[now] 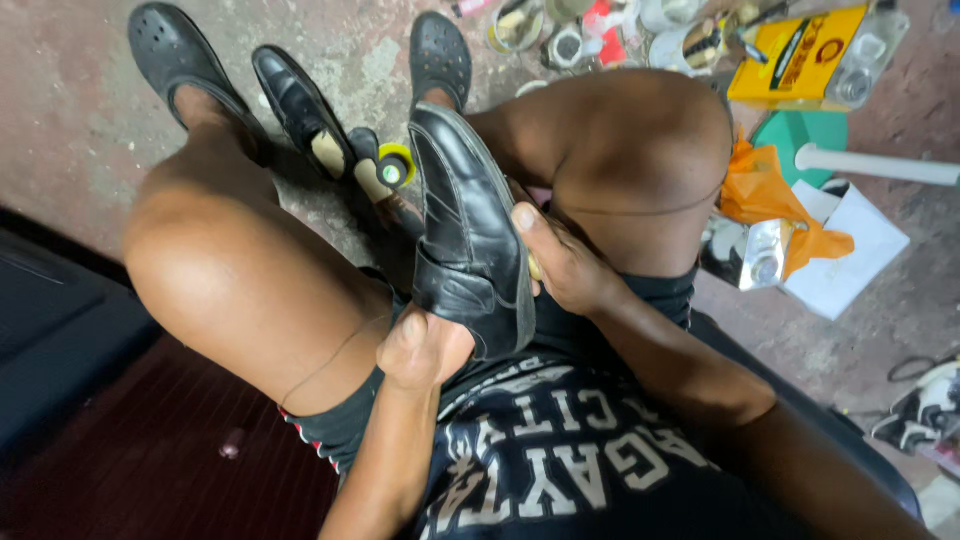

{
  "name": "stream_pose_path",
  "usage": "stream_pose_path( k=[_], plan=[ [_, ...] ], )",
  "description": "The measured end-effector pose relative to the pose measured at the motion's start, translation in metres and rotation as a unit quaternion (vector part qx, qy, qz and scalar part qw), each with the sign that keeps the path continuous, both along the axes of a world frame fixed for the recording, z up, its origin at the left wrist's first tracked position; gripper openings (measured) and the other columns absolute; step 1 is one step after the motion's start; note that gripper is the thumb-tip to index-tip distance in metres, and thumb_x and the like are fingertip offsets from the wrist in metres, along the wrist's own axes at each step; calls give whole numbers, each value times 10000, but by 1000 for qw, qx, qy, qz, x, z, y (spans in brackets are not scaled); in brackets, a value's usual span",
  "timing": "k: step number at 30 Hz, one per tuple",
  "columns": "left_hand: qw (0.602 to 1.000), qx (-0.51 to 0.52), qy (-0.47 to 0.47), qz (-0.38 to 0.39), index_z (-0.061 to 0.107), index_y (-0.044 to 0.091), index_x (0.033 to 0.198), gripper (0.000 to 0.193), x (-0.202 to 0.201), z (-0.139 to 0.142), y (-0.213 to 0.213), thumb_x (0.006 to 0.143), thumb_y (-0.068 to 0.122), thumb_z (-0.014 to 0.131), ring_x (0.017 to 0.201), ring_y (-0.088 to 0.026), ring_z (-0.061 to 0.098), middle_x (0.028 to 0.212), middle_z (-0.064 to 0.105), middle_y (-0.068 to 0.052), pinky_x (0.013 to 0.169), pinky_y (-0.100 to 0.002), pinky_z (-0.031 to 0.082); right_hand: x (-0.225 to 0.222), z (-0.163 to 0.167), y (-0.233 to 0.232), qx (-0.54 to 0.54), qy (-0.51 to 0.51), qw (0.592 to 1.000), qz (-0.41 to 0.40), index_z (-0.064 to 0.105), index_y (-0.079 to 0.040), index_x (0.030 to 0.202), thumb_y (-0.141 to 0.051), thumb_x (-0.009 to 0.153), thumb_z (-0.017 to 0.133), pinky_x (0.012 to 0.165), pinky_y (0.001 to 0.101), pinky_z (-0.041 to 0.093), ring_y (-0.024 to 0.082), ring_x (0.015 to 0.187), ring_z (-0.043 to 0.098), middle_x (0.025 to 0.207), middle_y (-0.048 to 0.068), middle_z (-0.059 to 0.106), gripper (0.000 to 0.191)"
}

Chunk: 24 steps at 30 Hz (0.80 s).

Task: The person sits on the floor and sews a black leather shoe using a needle and thread. They repeatedly push the needle through the sole and pull the thread to stitch the shoe while holding it steady with the other hand.

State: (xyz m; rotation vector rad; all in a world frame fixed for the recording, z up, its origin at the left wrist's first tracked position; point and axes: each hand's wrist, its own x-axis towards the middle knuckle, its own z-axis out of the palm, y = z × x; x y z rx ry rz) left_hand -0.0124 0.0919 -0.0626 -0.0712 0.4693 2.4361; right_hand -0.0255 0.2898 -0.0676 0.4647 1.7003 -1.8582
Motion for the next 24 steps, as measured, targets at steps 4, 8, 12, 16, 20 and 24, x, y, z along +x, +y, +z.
stream_pose_path(
  k=[4, 8, 12, 16, 20, 24],
  plan=[
    [996, 13, -76, 38, 220, -52, 1621, 1032, 9, -13, -3, 929, 585, 644, 1571, -325, 297, 1674, 322, -158, 1343, -487, 175, -5, 2, -12, -32, -5, 999, -39, 439, -53, 1568, -508, 1097, 287, 501, 219, 366, 48, 593, 442, 873, -15, 624, 672],
    [989, 15, -131, 73, 222, -88, 1612, 1084, 17, -23, -15, 913, 626, 642, 1574, -325, 284, 1680, 303, -174, 1339, -485, 164, -3, 4, -27, -1, 31, 999, -27, 351, -53, 1609, -533, 1091, 248, 708, 232, 417, 99, 911, 499, 1255, 61, 595, 713],
    [989, 25, -127, 76, 206, -86, 1622, 1113, 18, -18, -33, 905, 647, 640, 1568, -320, 279, 1683, 286, -172, 1332, -477, 164, -5, -1, -50, -106, 55, 992, -37, 272, 0, 1625, -512, 1117, 332, 1172, 325, 342, 213, 1434, 409, 1600, 130, 408, 724],
    [996, -3, -47, 79, 175, -53, 1645, 1116, 17, -7, -53, 908, 641, 645, 1599, -300, 261, 1706, 265, -151, 1362, -459, 163, -5, -7, -71, -130, 15, 990, -50, 214, -2, 1631, -536, 1070, 391, 1269, 371, 221, 226, 1538, 293, 1660, 117, 317, 794],
    [996, 16, -2, 85, 168, -33, 1653, 1095, 19, -7, -71, 914, 616, 650, 1607, -302, 258, 1716, 256, -143, 1368, -468, 168, 4, -5, -81, -122, 81, 989, -24, 237, 23, 1638, -592, 1061, 448, 1297, 398, 193, 252, 1568, 273, 1674, 137, 317, 869],
    [993, 52, -44, 101, 170, -31, 1643, 1100, 29, -6, -78, 896, 614, 656, 1597, -315, 249, 1709, 237, -155, 1351, -481, 156, 8, 2, -84, 15, 152, 988, 39, 320, 17, 1610, -642, 1045, 369, 1320, 397, 107, 255, 1617, 211, 1692, 147, 335, 869]
  ],
)
